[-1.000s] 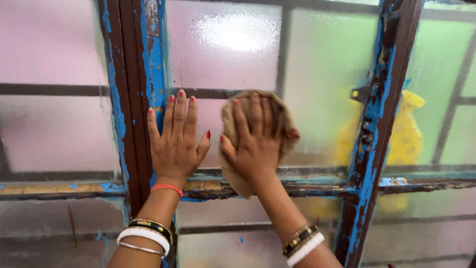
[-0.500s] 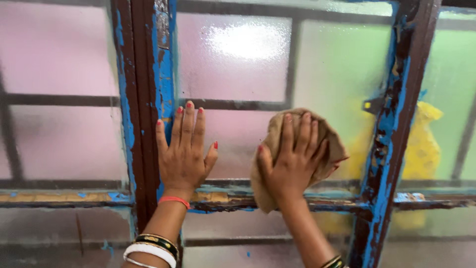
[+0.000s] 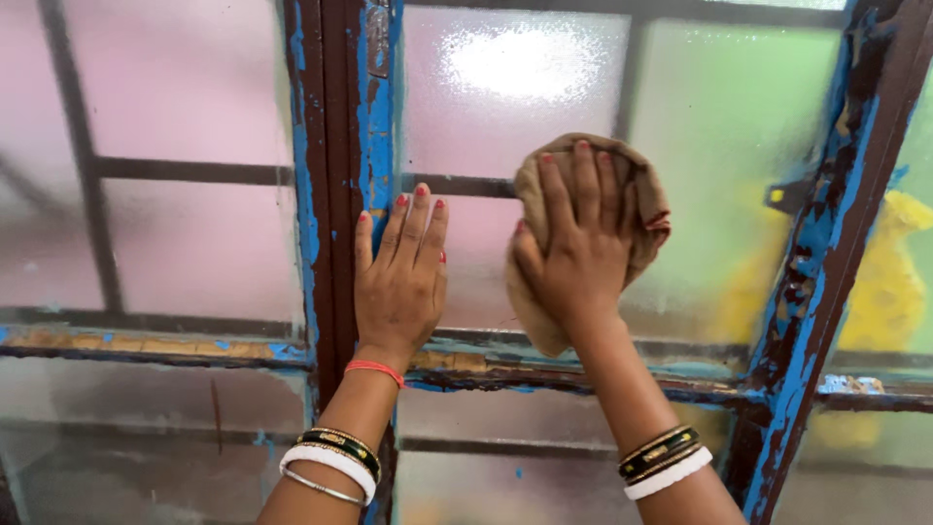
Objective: The person wipes several frosted glass panes of a window partition with a cloth, then sprays liquid from a bottle onto the glass and continues wiping the surface.
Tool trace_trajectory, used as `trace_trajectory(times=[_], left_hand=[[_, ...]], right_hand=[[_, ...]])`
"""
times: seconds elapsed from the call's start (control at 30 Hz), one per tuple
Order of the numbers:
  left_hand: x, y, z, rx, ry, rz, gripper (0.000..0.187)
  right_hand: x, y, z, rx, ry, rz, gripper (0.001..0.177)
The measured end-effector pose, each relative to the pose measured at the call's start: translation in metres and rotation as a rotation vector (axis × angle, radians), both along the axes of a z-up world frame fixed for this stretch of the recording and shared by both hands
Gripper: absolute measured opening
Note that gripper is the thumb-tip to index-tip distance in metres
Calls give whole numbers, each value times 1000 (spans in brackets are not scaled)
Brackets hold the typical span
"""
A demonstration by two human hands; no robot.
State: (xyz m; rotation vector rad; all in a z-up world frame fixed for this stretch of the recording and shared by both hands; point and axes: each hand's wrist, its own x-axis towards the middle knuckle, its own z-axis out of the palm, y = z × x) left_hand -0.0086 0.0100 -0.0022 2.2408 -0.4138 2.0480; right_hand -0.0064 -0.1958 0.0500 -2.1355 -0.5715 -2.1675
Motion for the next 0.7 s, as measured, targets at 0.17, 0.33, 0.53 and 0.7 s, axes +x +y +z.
trace_trajectory(times=[0.17,0.33,0.53,0.7], left_hand=[[-11,26,-3,128,40,-121,49],[-26,47,3,170,64,-341,51],[-44,73,20,1,37,-678,53],[-38,115,35,-130,37,-561,65]], right_hand=[[-8,16,-30,94,-39,101,57],[-13,71,-58,-24,37,198,59],[-6,111,-16,-61,22,355,51],[-8,164,11,62,7,480,54]])
